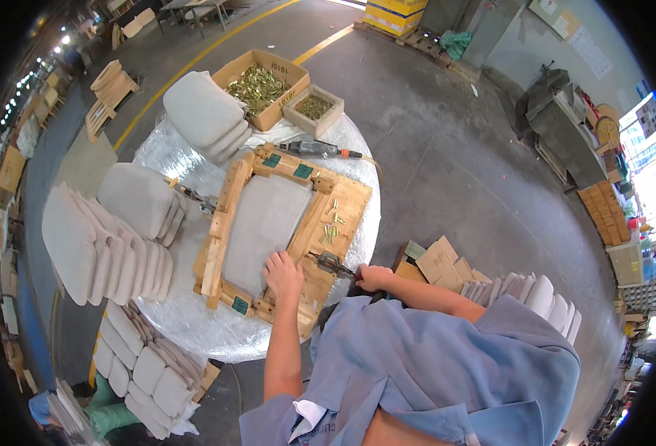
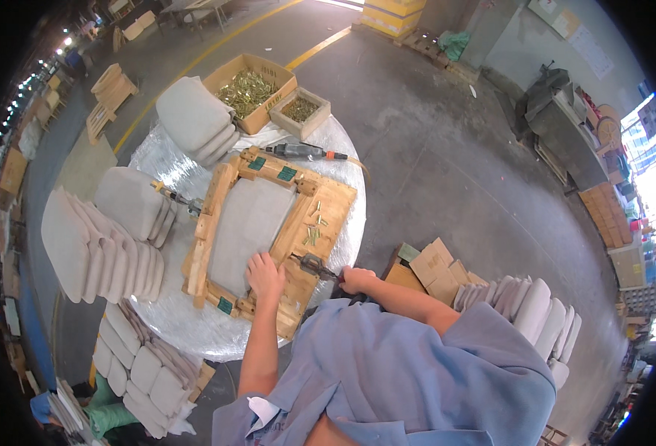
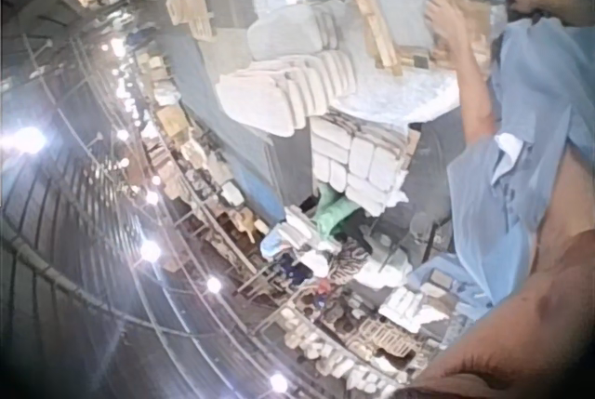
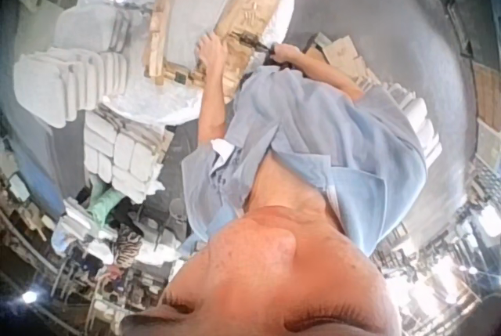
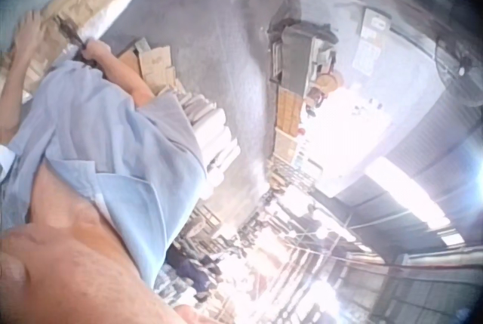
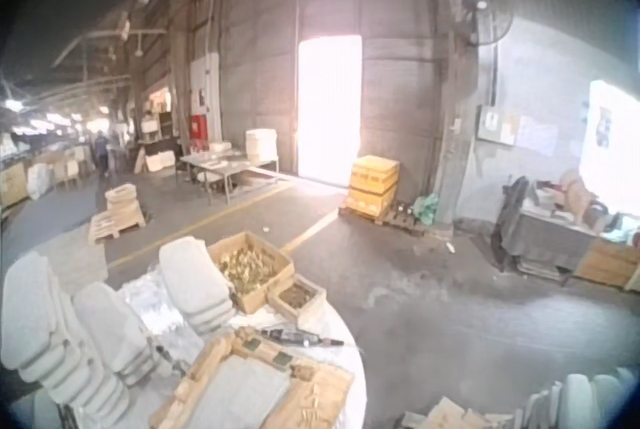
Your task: The person assembles a wooden frame with a gray cushion using a pneumatic drill and a clamp. They position the cushion, secure it with the clamp, and drive fasteners into the frame at multiple points. The finished unit is removed and placed on a stack, then a new cushion is loaded to repeat the process.
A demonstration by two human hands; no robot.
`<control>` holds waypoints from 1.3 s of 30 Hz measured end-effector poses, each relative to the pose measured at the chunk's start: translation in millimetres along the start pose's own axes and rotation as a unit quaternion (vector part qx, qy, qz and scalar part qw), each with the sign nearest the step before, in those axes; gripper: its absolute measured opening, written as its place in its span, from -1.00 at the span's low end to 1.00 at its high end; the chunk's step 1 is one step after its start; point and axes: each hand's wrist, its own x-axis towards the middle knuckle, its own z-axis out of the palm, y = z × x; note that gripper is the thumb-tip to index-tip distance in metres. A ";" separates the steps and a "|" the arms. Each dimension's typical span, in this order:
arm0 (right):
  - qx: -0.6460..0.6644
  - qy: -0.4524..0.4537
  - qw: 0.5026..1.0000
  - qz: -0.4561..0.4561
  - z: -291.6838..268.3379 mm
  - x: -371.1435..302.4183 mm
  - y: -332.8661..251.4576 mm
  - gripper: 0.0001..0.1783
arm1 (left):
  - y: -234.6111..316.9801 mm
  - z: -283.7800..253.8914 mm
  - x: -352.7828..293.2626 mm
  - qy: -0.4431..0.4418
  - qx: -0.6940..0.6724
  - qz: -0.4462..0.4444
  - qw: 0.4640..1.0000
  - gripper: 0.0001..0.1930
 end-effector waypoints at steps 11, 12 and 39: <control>-0.043 0.011 0.999 -0.019 -6.3 -8.0 -1.6 -0.46 | -13.5 0.9 -4.2 -0.021 -0.001 -0.049 0.999 -0.39; -0.039 0.018 0.999 -0.026 -27.5 -26.5 -19.9 -0.46 | -16.0 -2.5 -5.5 -0.011 -0.019 -0.054 0.998 -0.33; -0.007 0.228 0.886 -0.404 -64.0 47.1 -174.4 -0.61 | -33.6 12.0 6.2 0.051 -0.135 -0.026 0.989 -0.13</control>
